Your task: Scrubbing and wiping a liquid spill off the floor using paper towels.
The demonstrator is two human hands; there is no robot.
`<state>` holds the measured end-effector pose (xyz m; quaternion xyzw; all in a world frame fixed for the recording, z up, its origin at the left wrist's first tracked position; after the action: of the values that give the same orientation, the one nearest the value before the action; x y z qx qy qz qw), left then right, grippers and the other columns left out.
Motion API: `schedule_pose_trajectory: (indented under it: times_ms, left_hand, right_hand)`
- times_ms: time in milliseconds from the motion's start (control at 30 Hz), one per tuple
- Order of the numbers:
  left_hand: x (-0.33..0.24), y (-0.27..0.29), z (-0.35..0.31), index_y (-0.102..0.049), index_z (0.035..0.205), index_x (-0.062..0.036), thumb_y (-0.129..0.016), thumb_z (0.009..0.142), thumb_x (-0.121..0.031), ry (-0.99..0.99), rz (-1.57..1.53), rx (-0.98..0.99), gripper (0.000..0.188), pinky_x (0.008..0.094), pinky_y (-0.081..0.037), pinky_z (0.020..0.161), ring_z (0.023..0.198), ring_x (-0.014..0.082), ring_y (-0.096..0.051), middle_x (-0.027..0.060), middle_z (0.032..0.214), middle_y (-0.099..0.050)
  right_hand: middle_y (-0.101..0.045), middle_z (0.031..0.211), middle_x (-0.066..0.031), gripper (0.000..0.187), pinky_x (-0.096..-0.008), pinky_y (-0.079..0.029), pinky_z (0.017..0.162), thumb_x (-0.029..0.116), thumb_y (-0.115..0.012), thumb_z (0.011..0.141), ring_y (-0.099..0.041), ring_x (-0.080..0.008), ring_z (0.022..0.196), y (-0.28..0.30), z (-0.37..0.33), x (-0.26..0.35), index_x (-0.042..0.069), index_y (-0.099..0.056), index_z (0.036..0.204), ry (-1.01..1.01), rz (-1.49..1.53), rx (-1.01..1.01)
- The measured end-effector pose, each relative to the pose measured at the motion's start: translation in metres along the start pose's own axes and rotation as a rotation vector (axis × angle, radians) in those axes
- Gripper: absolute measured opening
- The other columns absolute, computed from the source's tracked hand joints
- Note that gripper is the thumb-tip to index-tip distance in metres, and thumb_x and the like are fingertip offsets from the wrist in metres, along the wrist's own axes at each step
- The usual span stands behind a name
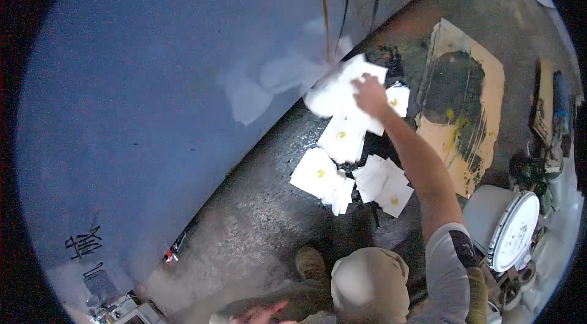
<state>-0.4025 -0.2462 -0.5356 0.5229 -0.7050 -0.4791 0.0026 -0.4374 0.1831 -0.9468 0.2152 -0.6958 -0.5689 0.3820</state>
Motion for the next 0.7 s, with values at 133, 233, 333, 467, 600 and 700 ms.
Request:
schedule_pose_trajectory:
  times_ms: [133, 233, 333, 467, 600, 700]
  left_hand:
    - [-0.013, 0.005, -0.005, -0.07, 0.108, -0.0025, -0.073, 0.087, -0.025, -0.018, 0.006, 0.038, 0.031, 0.0418, -0.054, 0.08, 0.092, 0.0372, -0.068, 0.017, 0.1, -0.071]
    - [-0.019, 0.011, -0.019, -0.069, 0.108, -0.0029, -0.073, 0.087, -0.025, -0.083, -0.038, -0.019, 0.031, 0.0424, -0.054, 0.08, 0.094, 0.0373, -0.068, 0.0171, 0.101, -0.071]
    - [-0.005, 0.014, -0.028, -0.069, 0.112, -0.0042, -0.073, 0.087, -0.025, -0.145, -0.061, -0.029, 0.033, 0.042, -0.053, 0.079, 0.092, 0.0365, -0.067, 0.016, 0.099, -0.07]
    - [0.024, 0.008, -0.048, -0.068, 0.115, -0.0057, -0.073, 0.087, -0.024, -0.116, -0.094, -0.003, 0.034, 0.0414, -0.053, 0.08, 0.09, 0.0359, -0.067, 0.0146, 0.097, -0.07]
    - [0.032, 0.01, -0.052, -0.067, 0.118, -0.0068, -0.074, 0.086, -0.024, -0.165, -0.057, 0.033, 0.038, 0.0411, -0.052, 0.079, 0.089, 0.0354, -0.066, 0.0135, 0.097, -0.069]
    - [0.027, 0.006, -0.056, -0.066, 0.119, -0.0068, -0.075, 0.086, -0.024, -0.209, -0.072, 0.055, 0.039, 0.0411, -0.052, 0.079, 0.091, 0.0354, -0.066, 0.0138, 0.101, -0.069]
  right_hand:
    - [-0.056, 0.125, -0.0162, 0.035, -0.046, -0.051, 0.093, 0.02, -0.069, 0.081, -0.056, -0.0369, 0.113, 0.008, -0.071, 0.022, 0.015, -0.068, 0.116, 0.274, 0.038, -0.09]
    - [-0.055, 0.126, -0.0166, 0.038, -0.0471, -0.05, 0.094, 0.015, -0.071, 0.079, -0.055, -0.037, 0.114, 0.014, -0.133, 0.029, 0.016, -0.067, 0.117, 0.35, 0.105, 0.009]
    - [-0.05, 0.135, -0.0189, 0.039, -0.0499, -0.048, 0.097, 0.018, -0.071, 0.08, -0.05, -0.0393, 0.122, 0.006, -0.169, 0.027, 0.016, -0.066, 0.118, 0.327, 0.079, 0.194]
    - [-0.056, 0.131, -0.0239, 0.041, -0.0474, -0.047, 0.099, 0.022, -0.07, 0.087, -0.053, -0.0407, 0.122, 0.04, -0.188, 0.015, 0.008, -0.06, 0.124, 0.156, 0.27, 0.111]
    - [-0.052, 0.132, -0.0304, 0.048, -0.0488, -0.047, 0.099, 0.022, -0.074, 0.084, -0.056, -0.0464, 0.116, 0.067, -0.225, -0.006, 0.008, -0.06, 0.127, -0.155, 0.225, -0.13]
    - [-0.044, 0.134, -0.0368, 0.079, -0.054, -0.044, 0.099, 0.041, -0.081, 0.076, -0.05, -0.0511, 0.117, 0.006, -0.278, 0.003, 0.011, -0.049, 0.141, -0.064, 0.117, -0.076]
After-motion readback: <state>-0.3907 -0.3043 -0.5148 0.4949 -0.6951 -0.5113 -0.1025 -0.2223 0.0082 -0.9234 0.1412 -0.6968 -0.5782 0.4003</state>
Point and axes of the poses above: each hand's wrist, its own z-axis towards the middle knuckle, its own y-axis out of the back of the hand, x = y × z, the point moved 5 cm from there along z, towards the middle knuckle
